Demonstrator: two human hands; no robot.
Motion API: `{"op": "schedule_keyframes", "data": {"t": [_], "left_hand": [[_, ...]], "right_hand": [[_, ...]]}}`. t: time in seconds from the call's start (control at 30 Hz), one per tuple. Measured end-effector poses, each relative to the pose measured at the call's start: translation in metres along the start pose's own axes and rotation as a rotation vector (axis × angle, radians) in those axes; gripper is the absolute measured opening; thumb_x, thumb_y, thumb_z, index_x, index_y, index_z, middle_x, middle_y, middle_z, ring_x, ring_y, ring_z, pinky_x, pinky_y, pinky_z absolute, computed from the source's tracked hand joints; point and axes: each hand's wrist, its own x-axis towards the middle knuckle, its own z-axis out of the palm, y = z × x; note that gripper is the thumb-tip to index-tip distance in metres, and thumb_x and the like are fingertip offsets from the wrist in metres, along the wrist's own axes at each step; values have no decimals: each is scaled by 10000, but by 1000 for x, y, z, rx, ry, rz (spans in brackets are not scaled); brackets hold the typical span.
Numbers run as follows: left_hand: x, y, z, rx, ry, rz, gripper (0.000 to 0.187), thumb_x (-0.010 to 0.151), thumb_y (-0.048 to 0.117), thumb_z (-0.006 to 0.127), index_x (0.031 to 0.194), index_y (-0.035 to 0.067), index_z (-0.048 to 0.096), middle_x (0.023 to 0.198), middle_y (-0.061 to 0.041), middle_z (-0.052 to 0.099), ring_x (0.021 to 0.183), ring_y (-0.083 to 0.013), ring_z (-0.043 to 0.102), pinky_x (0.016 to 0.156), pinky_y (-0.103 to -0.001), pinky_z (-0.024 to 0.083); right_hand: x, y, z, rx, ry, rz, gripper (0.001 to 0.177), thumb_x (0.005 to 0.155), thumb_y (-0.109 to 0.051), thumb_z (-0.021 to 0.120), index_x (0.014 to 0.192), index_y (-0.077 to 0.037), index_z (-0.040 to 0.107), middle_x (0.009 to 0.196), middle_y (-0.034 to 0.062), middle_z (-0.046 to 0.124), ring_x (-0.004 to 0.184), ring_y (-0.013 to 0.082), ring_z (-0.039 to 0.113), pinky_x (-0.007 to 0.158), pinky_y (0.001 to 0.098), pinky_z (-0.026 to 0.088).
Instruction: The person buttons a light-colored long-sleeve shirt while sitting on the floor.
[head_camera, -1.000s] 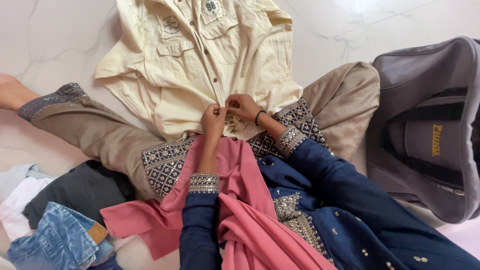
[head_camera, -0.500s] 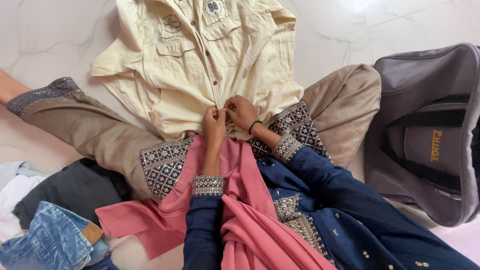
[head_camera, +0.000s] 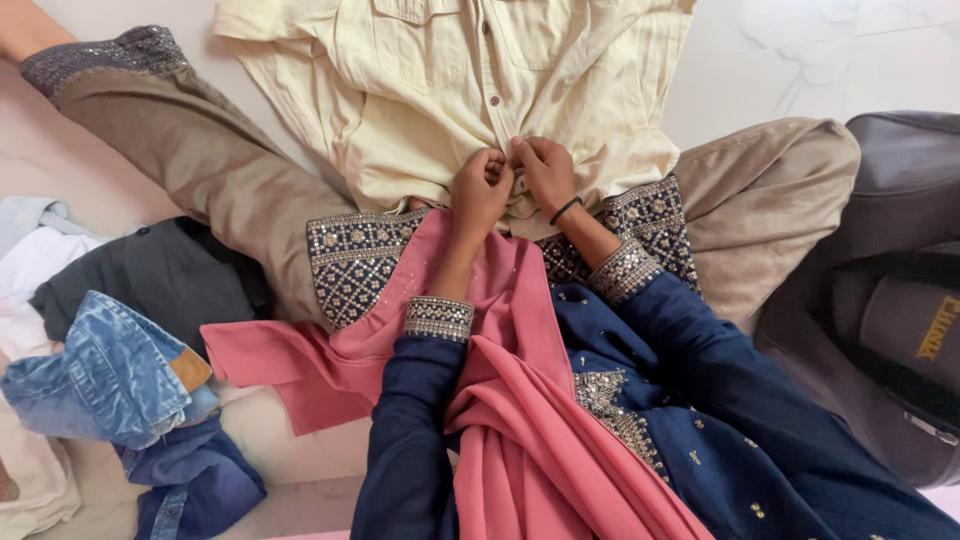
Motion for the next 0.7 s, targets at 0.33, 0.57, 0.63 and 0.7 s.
{"op": "schedule_keyframes", "data": {"t": [0.33, 0.57, 0.63, 0.7], "left_hand": [[36, 15, -19, 34, 210, 48, 114, 992, 141, 644, 1039, 46, 685, 897, -92, 721, 747, -210, 694, 675, -339, 553], [43, -13, -3, 124, 227, 162, 160, 989, 109, 639, 1109, 31, 710, 1021, -138, 739, 887, -281, 737, 786, -372, 585], [44, -17, -1, 106, 198, 100, 158, 995, 119, 644, 1106, 36, 719, 1019, -139, 743, 864, -277, 745, 780, -370, 591], [42, -18, 0, 142, 159, 102, 178, 973, 126, 647, 1111, 37, 714, 1003, -131, 742, 852, -275, 742, 781, -372, 582]], "right_hand": [[37, -74, 23, -663, 176, -744, 159, 948, -100, 702, 1100, -55, 723, 1011, 103, 648, 942, 305, 635, 803, 393, 528], [26, -63, 24, -758, 134, -739, 87, 933, -78, 691, 1014, -44, 694, 973, 119, 613, 950, 335, 606, 793, 422, 511], [24, -64, 19, -631, 122, -712, 57, 938, -71, 708, 989, -52, 690, 942, 121, 609, 933, 343, 604, 798, 449, 497], [20, -65, 17, -604, 113, -701, 65, 938, -65, 709, 996, -48, 686, 944, 126, 612, 924, 344, 607, 793, 446, 499]]}}
